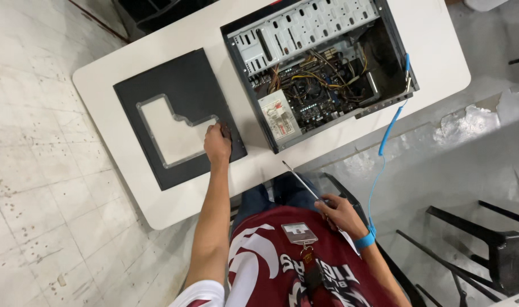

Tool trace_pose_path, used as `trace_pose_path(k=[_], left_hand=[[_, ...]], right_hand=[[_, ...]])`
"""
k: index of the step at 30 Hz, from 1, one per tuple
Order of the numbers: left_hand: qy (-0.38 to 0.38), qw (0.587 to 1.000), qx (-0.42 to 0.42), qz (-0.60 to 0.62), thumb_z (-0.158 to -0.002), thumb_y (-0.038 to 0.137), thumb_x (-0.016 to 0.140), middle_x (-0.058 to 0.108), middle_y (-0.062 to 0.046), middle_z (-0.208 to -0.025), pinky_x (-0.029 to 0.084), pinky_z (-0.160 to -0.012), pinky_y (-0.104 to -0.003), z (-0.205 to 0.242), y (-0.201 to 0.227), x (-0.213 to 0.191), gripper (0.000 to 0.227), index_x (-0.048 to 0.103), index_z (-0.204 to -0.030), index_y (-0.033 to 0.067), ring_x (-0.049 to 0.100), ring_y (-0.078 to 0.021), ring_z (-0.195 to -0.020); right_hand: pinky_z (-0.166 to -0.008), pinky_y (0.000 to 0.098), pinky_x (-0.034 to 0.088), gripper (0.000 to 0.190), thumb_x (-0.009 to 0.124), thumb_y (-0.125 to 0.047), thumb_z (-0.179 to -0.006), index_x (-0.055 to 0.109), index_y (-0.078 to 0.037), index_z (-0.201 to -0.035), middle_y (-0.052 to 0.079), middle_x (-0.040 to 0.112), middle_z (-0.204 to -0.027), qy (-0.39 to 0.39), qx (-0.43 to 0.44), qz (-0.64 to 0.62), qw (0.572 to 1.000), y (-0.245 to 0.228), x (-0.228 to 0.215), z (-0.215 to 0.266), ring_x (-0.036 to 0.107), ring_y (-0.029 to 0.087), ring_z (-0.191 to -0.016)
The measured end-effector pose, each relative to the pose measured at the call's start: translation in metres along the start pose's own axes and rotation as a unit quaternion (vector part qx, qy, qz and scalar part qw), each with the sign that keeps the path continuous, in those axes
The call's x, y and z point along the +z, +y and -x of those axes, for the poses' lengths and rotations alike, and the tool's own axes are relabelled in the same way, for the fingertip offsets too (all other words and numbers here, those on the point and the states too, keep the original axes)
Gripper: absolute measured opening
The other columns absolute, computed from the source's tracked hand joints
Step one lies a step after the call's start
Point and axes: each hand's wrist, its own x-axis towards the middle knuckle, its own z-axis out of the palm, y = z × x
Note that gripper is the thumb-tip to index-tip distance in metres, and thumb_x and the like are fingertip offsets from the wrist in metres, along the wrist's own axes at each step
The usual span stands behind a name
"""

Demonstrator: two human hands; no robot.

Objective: The person uses a screwdriver to tighten screws on the side of a computer case while seated at a white table. They repeatedly place the screwdriver down and pick it back up while adjusting the case and internal components.

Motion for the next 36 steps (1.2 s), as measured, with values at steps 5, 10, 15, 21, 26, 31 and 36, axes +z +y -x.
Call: trace_pose_path(k=[5,10,15,21,26,31,36], left_hand=[[-0.042,0.995,0.057,-0.065,-0.114,0.014,0.069,0.072,-0.010,-0.124,0.072,-0.090,-0.055,0.007,0.011,0.007,0.016,0.082,-0.121,0.0072,0.081,-0.0376,-0.105],[-0.060,0.998,0.034,-0.003,-0.115,0.009,0.065,0.067,-0.012,-0.123,0.070,-0.091,-0.058,0.005,0.003,0.012,0.014,0.077,-0.119,0.0057,0.078,-0.0411,-0.107],[0.042,0.885,-0.086,0.455,-0.116,0.005,0.067,0.079,-0.023,-0.113,0.073,-0.080,-0.036,0.045,0.022,-0.014,0.018,0.077,-0.129,-0.0021,0.078,-0.0240,-0.097],[-0.009,0.746,-0.108,0.657,-0.108,-0.001,0.075,0.081,-0.020,-0.113,0.073,-0.084,-0.029,0.127,0.056,-0.068,0.035,0.075,-0.142,-0.0036,0.081,-0.0211,-0.097],[0.040,0.791,-0.139,0.594,-0.108,0.009,0.082,0.082,-0.017,-0.106,0.073,-0.082,-0.030,0.134,-0.002,-0.039,0.025,0.080,-0.130,-0.0013,0.081,-0.0190,-0.094],[-0.012,0.875,-0.214,0.434,-0.105,0.007,0.080,0.082,-0.021,-0.104,0.076,-0.079,-0.036,0.119,-0.051,0.014,0.019,0.084,-0.122,0.0024,0.084,-0.0245,-0.089],[-0.013,0.935,-0.230,0.269,-0.099,0.017,0.080,0.084,-0.010,-0.092,0.072,-0.070,-0.038,0.072,-0.052,0.045,0.013,0.088,-0.109,0.0163,0.083,-0.0214,-0.076]], right_hand=[[-0.034,0.0339,0.049,0.052,0.078,-0.026,-0.104,0.072,0.011,-0.140,0.019,0.072,-0.071,-0.008,-0.009,0.016,1.000,-0.008,-0.022,-0.017,0.066,0.024,-0.040],[-0.038,0.0359,0.051,0.056,0.078,-0.031,-0.105,0.071,0.010,-0.143,0.019,0.074,-0.072,-0.042,-0.025,0.053,0.997,-0.006,-0.042,-0.050,0.067,0.026,-0.041],[-0.121,0.0752,0.053,0.070,0.075,-0.044,-0.111,0.062,0.009,-0.154,0.039,0.069,-0.148,-0.079,-0.122,0.248,0.958,-0.049,-0.037,-0.054,0.063,0.060,-0.144],[-0.112,0.0642,0.061,0.061,0.073,-0.046,-0.105,0.065,-0.011,-0.155,0.026,0.082,-0.133,-0.077,-0.193,0.390,0.897,-0.017,-0.015,-0.135,0.076,0.049,-0.127],[-0.110,0.0573,0.064,0.052,0.073,-0.040,-0.105,0.066,-0.023,-0.153,0.016,0.082,-0.137,-0.081,-0.220,0.434,0.870,-0.006,-0.011,-0.168,0.078,0.042,-0.128],[-0.100,0.0523,0.069,0.033,0.073,-0.034,-0.108,0.065,-0.022,-0.138,0.009,0.079,-0.122,-0.019,-0.293,0.503,0.813,-0.006,-0.002,-0.198,0.079,0.035,-0.120],[-0.089,0.0379,0.054,0.032,0.081,-0.039,-0.104,0.060,-0.022,-0.120,0.002,0.040,-0.119,0.124,-0.380,0.594,0.698,0.011,-0.001,-0.232,0.051,0.023,-0.112]])
